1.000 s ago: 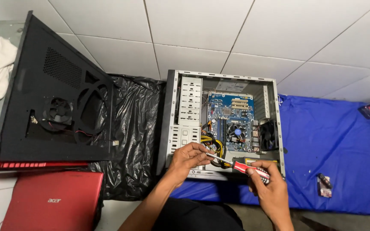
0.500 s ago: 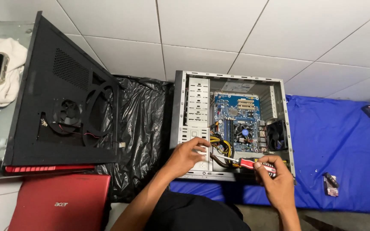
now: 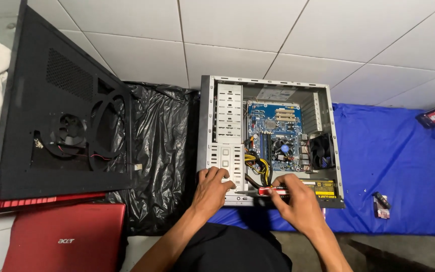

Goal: A person is performing internal repairs on a desktop computer, connecting power cables to the motherboard and using a screwdriver to secure components.

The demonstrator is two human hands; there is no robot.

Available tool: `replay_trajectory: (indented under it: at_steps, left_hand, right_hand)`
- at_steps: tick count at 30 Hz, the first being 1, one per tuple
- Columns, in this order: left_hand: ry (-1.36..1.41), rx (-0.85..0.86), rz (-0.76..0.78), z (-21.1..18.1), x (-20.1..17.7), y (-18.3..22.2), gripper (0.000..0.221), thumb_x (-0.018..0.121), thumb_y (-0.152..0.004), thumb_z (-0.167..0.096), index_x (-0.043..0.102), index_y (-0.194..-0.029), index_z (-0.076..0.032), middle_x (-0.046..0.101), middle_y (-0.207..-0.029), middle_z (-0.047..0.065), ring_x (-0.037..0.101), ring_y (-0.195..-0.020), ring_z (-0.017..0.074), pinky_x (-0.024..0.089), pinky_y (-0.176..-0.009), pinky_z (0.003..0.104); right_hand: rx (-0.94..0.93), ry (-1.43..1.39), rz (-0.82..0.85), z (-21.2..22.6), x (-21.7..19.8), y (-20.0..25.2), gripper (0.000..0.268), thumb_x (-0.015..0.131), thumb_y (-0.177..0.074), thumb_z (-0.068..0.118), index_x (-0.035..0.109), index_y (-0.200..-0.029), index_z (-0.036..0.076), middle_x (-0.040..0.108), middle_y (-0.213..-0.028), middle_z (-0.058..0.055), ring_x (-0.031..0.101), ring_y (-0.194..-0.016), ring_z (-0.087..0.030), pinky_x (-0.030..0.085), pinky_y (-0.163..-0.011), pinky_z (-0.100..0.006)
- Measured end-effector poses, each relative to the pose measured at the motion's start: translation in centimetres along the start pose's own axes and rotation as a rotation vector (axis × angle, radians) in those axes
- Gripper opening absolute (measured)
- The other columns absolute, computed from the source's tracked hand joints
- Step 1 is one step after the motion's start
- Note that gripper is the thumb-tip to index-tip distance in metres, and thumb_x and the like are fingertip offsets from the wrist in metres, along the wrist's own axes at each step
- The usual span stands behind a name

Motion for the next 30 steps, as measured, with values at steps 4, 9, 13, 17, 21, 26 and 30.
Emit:
replay_trajectory:
  at_steps: [4,9,13,17,21,26,30]
  left_hand:
    - [0.005,-0.008,0.012,0.1,0.3,0.1,0.03,0.069,-0.074,0.002,0.082,-0.093,-0.016,0.06,-0.112,0.006,0.048,-0.113,0.0252,0.029,-0.105,0.047]
    - [0.019,-0.008,0.0,0.2,0.2,0.0,0.026,0.067,-0.079,-0.002,0.083,-0.092,-0.018,0.058,-0.111,0.006,0.048,-0.11,0.025,0.029,-0.105,0.047]
    - [0.013,-0.017,0.011,0.2,0.3,0.0,0.028,0.068,-0.077,0.0,0.083,-0.092,-0.019,0.059,-0.11,0.004,0.048,-0.11,0.0236,0.029,-0.105,0.046]
    - [0.019,-0.017,0.005,0.2,0.3,0.0,0.028,0.068,-0.078,-0.001,0.084,-0.092,-0.02,0.058,-0.109,0.004,0.048,-0.109,0.0232,0.029,-0.105,0.046]
    - [0.023,-0.033,0.039,0.5,0.6,-0.1,0.031,0.066,-0.079,0.002,0.084,-0.092,-0.02,0.059,-0.112,0.006,0.048,-0.11,0.024,0.029,-0.105,0.047]
    - [-0.006,0.045,-0.011,0.5,0.3,0.0,0.021,0.065,-0.075,-0.002,0.081,-0.086,-0.01,0.055,-0.112,0.008,0.045,-0.107,0.0248,0.031,-0.098,0.045]
    - [-0.091,0.081,0.015,2.3,3.0,0.3,0.009,0.078,-0.068,-0.018,0.069,-0.068,-0.016,0.054,-0.112,-0.001,0.048,-0.113,0.024,0.032,-0.103,0.046]
  right_hand:
    - [-0.093,0.058,0.006,0.5,0.8,-0.5,0.014,0.076,-0.083,0.013,0.067,-0.093,0.01,0.069,-0.082,-0.001,0.055,-0.046,-0.013,0.045,-0.045,-0.031]
    - [-0.128,0.102,0.046,1.3,1.3,-1.1,0.014,0.074,-0.084,0.015,0.065,-0.092,0.008,0.068,-0.084,-0.003,0.056,-0.047,-0.017,0.048,-0.047,-0.035]
    - [-0.141,0.133,0.092,1.6,1.7,-1.2,0.014,0.073,-0.086,0.015,0.063,-0.094,0.007,0.066,-0.085,-0.004,0.059,-0.047,-0.02,0.05,-0.047,-0.039]
    - [-0.163,0.182,0.116,1.4,2.3,-1.2,0.015,0.072,-0.087,0.014,0.061,-0.093,0.006,0.066,-0.087,-0.006,0.067,-0.05,-0.024,0.056,-0.047,-0.041]
    - [-0.217,0.145,0.171,3.7,1.6,-1.6,0.015,0.073,-0.087,0.012,0.063,-0.096,0.005,0.07,-0.091,-0.005,0.074,-0.058,-0.019,0.061,-0.049,-0.034]
    - [-0.349,0.169,0.276,5.5,2.1,-2.2,0.024,0.078,-0.084,0.022,0.059,-0.091,0.009,0.068,-0.08,-0.004,0.066,-0.057,-0.023,0.054,-0.057,-0.039]
    - [-0.452,0.364,0.252,5.3,4.1,-2.7,0.019,0.066,-0.095,0.032,0.057,-0.096,0.015,0.063,-0.085,-0.009,0.072,-0.083,-0.035,0.062,-0.069,-0.046]
Point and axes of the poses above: each hand's wrist, its own y-axis away from the middle knuckle, its own x-axis out of the palm, z = x × y, the point moved 4 cm from there along -y, towards the middle knuckle
